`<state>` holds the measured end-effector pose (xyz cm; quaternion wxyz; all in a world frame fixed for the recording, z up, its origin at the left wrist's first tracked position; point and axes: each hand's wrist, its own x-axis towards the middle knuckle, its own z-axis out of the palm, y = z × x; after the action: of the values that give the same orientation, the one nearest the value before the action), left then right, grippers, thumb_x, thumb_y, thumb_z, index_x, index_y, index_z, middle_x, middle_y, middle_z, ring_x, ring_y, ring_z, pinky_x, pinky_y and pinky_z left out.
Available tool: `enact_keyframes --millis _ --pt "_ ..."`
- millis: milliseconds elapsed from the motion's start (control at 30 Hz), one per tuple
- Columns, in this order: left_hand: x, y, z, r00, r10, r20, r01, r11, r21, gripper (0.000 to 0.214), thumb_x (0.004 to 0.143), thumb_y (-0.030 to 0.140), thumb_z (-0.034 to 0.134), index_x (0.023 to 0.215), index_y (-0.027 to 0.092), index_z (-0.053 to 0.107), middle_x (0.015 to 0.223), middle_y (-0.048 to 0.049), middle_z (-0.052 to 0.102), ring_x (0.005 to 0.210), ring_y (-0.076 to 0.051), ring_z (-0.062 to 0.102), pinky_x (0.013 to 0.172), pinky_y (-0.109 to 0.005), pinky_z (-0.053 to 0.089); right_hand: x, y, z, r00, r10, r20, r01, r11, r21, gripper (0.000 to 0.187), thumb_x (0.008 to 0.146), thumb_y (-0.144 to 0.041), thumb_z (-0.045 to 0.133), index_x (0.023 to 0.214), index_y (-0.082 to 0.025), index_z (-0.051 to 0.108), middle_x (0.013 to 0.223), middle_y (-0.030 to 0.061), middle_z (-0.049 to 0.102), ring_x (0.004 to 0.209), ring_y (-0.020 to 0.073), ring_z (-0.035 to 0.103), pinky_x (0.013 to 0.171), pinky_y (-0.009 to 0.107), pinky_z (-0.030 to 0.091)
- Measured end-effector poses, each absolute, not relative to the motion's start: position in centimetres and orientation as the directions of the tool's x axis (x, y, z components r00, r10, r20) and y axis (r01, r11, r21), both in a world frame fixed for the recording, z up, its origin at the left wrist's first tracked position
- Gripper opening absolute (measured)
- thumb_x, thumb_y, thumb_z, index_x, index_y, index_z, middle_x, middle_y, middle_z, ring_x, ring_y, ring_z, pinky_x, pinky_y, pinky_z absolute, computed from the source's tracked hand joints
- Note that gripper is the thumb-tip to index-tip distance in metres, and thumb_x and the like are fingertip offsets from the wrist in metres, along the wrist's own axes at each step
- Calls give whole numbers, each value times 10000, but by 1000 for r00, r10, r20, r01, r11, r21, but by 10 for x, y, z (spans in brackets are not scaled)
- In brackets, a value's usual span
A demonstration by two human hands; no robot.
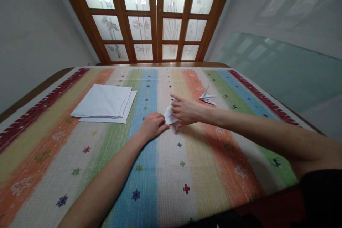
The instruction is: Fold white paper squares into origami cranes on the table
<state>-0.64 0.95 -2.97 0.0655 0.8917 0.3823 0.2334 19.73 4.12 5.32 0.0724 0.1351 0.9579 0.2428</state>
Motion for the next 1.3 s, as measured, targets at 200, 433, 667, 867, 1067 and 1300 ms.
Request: enact_keyframes --millis 200,433,667,867,1067,1300 --pt "-6 11 -33 583 719 378 654 -691 306 160 892 293 593 800 181 662 904 -62 699 865 -215 616 806 -367 472 197 44 52 -946 299 -124 195 832 519 170 856 -234 670 696 -265 717 738 -36 704 826 178 613 1090 493 257" --pt "-5 10 -29 574 743 343 690 -665 285 180 910 275 534 818 175 652 926 -66 661 872 -209 594 816 -368 470 196 49 49 -935 329 -131 222 832 508 67 854 -262 689 840 -216 735 831 8 720 880 210 615 1061 568 265" --pt "-3 10 -27 569 762 310 714 -644 273 224 937 292 488 834 165 641 924 -79 632 874 -223 571 810 -379 462 195 56 41 -931 364 -35 306 828 469 173 847 -212 680 679 -209 721 707 21 704 821 212 602 1035 553 302" --pt "-2 10 -28 571 760 310 718 -645 260 190 936 292 490 894 169 629 912 -73 621 872 -222 557 815 -375 458 189 64 20 -923 369 113 377 798 470 201 795 -165 704 602 -220 693 650 34 691 781 235 589 1014 576 346" --pt "-3 12 -31 605 735 306 715 -671 200 254 952 258 460 1107 236 660 950 -69 620 878 -219 539 790 -361 449 190 63 8 -911 338 236 411 795 447 240 788 -116 666 593 -255 652 642 8 655 834 237 571 1044 601 362" --pt "-2 9 -28 632 711 306 716 -688 120 274 959 302 451 1055 223 696 957 -85 620 892 -228 548 785 -374 450 207 46 -3 -867 199 456 434 749 500 251 885 -132 538 1071 -280 619 1185 4 629 1202 210 521 1105 569 333"
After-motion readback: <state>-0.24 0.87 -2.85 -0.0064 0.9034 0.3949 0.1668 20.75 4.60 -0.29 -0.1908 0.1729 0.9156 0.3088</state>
